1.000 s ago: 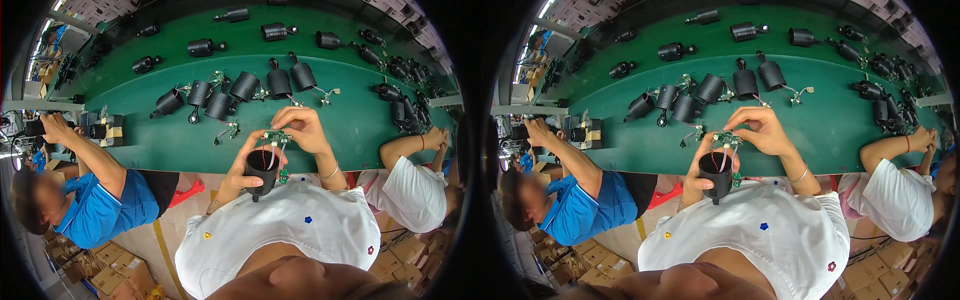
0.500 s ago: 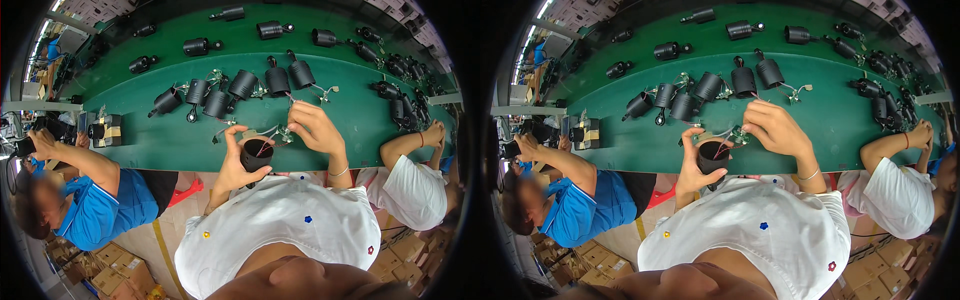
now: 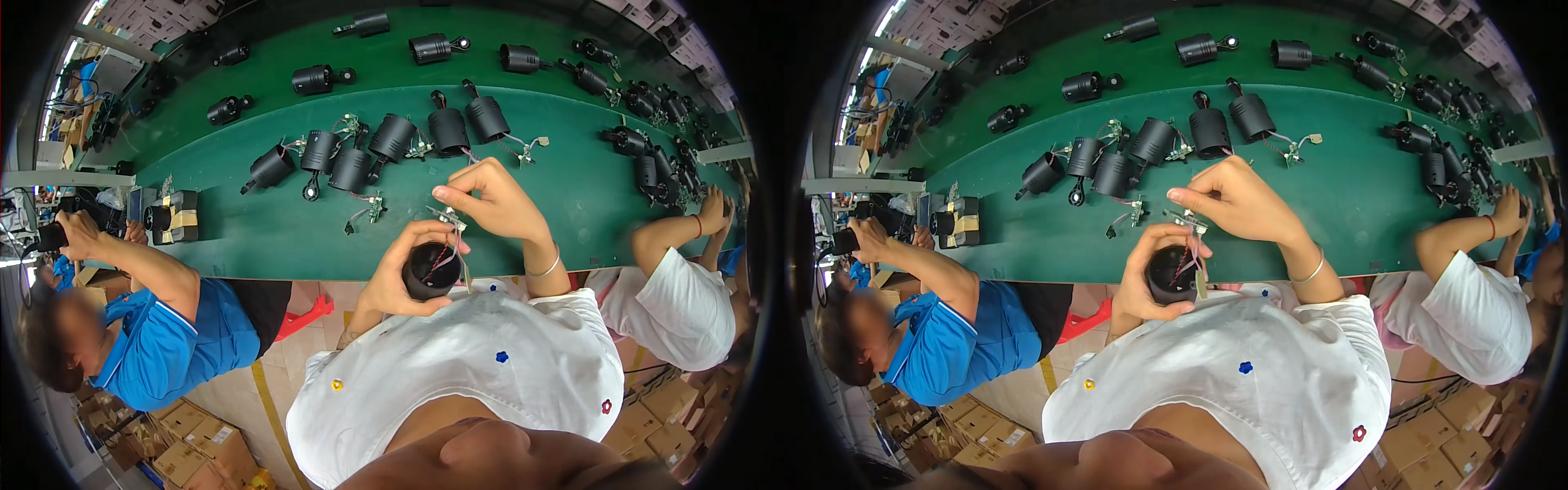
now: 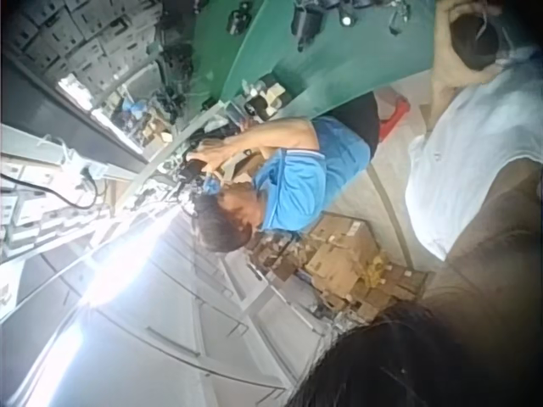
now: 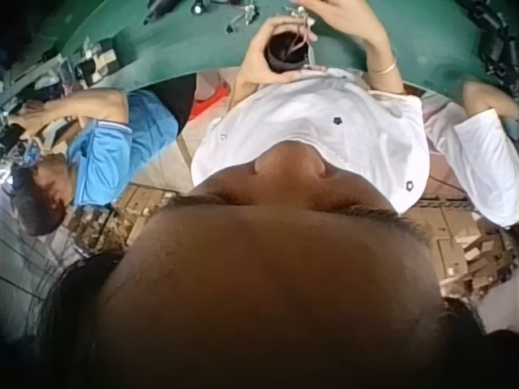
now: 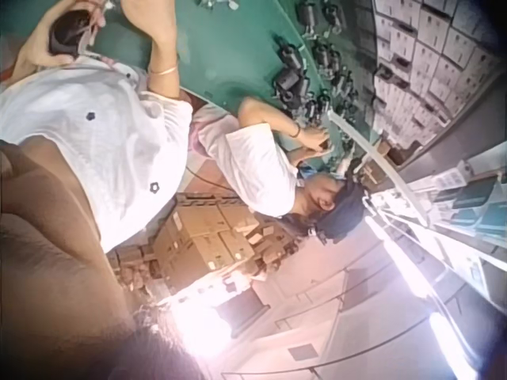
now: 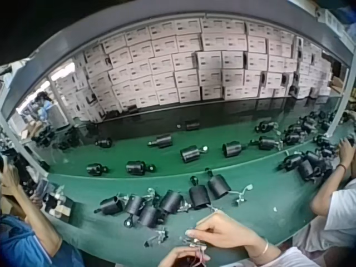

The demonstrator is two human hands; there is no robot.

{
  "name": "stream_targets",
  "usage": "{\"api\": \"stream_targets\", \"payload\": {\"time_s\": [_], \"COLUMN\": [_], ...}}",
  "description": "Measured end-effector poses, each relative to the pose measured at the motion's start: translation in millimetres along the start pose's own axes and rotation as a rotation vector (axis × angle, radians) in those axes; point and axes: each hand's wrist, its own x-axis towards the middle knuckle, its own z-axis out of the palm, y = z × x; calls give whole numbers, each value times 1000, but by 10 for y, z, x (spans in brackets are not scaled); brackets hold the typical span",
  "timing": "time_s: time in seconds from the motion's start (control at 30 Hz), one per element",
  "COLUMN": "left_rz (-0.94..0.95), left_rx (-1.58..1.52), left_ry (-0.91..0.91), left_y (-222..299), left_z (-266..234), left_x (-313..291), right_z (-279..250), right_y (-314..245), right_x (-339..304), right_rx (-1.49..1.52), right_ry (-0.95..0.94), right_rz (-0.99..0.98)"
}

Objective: Assembling circuit boards into black cylindrical housings.

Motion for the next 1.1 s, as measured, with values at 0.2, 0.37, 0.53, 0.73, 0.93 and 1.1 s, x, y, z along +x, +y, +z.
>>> {"api": "stream_targets", "payload": {"time_s": [0.2,0.37,0.53,0.73,0.93,1.1], "left_rz": [5,48,-129,-281,36,-91], "left_rx": [-720,-1336,-1251,-225,94,-251], "left_ry": [34,2,100,542,67,21], "left_y": [-210,-231,-79,-174,-280,-84], "left_z": [23,87,101,206,-9,20], "left_x": [-58,-20,2,-57,-66,-53], "right_z": [309,374,306,138,38,198], "right_y": [2,159,152,-16,73,259], "right_x": [-6,-58,-106,-161,-185,-66], "right_rx": [551,748,463,-255,-318,171], "right_ry": [298,355,409,331,103,-81], "right_rz": [-25,-108,-171,-166,69,224]}}
